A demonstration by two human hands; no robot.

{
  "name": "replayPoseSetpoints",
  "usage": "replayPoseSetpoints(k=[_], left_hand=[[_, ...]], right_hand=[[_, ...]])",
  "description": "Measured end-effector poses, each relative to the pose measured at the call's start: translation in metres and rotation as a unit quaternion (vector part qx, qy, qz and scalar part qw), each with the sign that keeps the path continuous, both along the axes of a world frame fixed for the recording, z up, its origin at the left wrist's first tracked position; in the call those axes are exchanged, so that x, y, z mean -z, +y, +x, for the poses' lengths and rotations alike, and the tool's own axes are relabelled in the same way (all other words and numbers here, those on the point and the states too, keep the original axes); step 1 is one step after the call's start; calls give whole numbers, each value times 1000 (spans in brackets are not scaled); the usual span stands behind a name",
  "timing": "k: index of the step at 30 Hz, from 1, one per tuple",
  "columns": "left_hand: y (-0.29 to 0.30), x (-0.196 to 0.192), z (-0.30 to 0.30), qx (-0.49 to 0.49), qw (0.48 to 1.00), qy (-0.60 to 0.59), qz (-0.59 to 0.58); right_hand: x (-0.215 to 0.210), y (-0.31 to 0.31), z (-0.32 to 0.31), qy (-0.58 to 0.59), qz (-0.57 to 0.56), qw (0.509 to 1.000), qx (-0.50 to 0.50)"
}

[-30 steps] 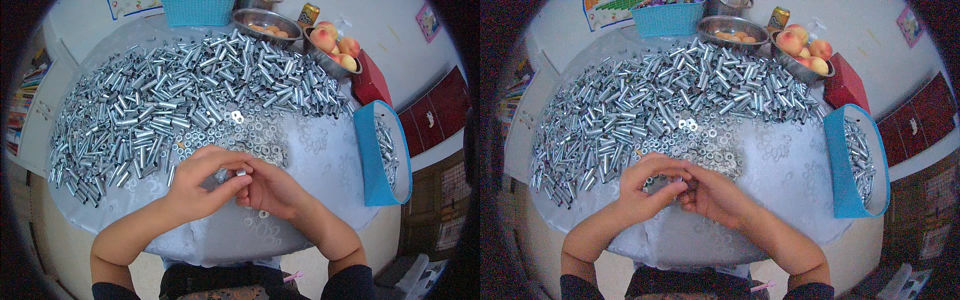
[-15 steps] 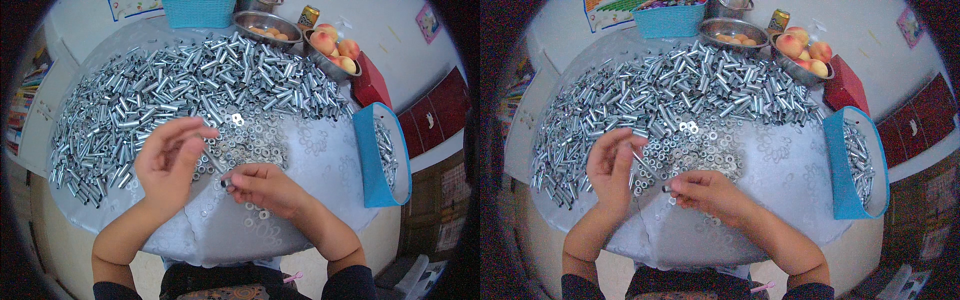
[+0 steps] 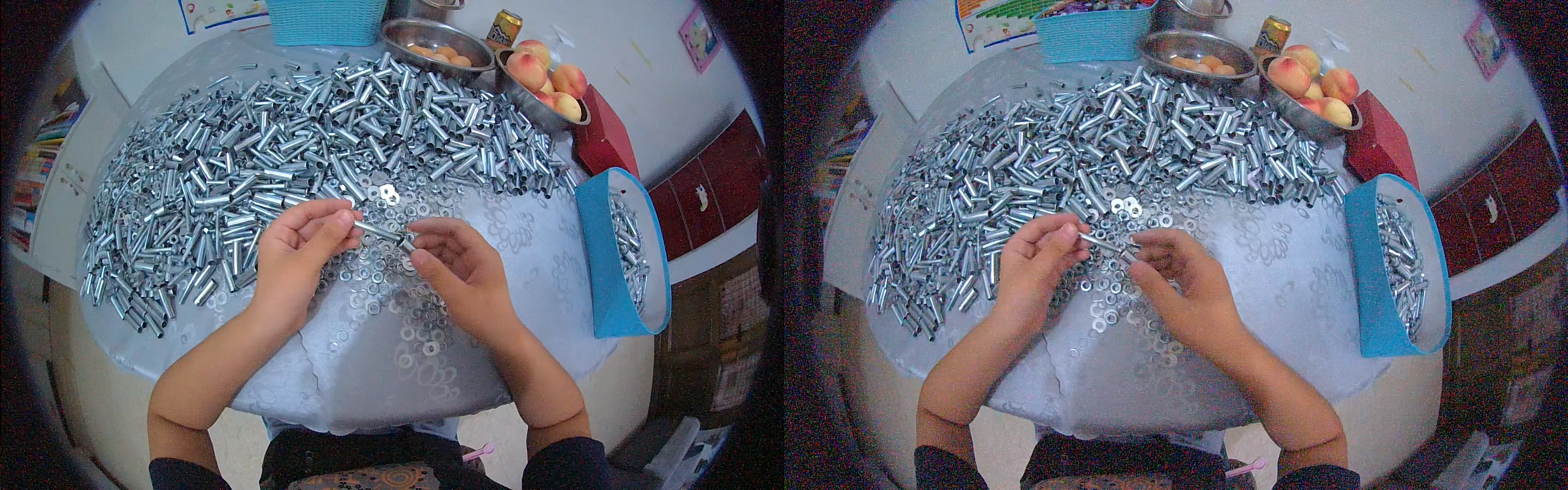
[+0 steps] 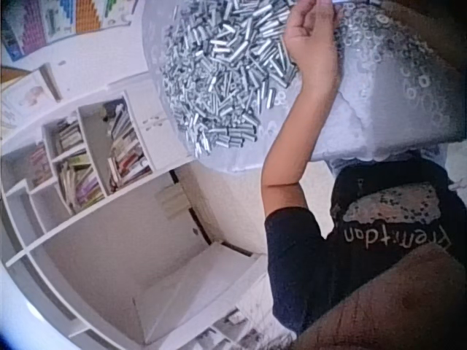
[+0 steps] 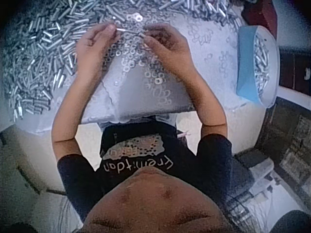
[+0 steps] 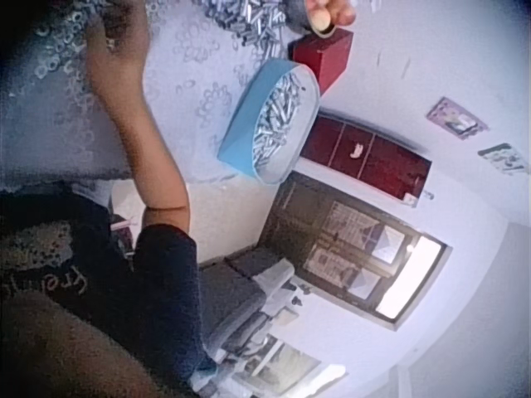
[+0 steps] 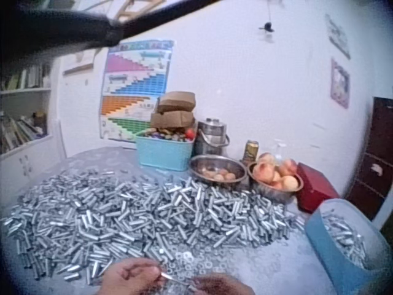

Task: The person repeatedly picks up cylindrical metal sleeves and washers from a table, threads the washers onto the sleeves, and places the assembled units into a blue container. The process is repetitive and involves handling small metal parts by hand.

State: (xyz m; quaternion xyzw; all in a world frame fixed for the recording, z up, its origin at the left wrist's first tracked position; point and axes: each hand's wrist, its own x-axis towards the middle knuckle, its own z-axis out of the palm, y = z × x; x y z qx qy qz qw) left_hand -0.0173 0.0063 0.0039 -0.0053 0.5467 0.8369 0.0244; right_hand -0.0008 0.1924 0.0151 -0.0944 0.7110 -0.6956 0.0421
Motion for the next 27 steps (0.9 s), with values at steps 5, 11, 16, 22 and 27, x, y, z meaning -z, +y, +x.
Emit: replayPoseSetpoints(k=[5,11,16,22,27], left_hand=[[0,2,-2,-2,999,-30,17],[-1,3,-4,25,997,-64,20],[1,2,-2,21,997,-62,30],[0,1,-1,-9,1000,-11,6],[2,-1,0,-15,1000,18,-1]], right_hand=[[4,2,-4,0,-30,999,12],[-2,3,-3,-5,-42,999,-11],[-3,0,3,11,-78,997,-13],[-7,1,-2,30,-73,994,73],[-4,4,-3,2,-99,994,39]])
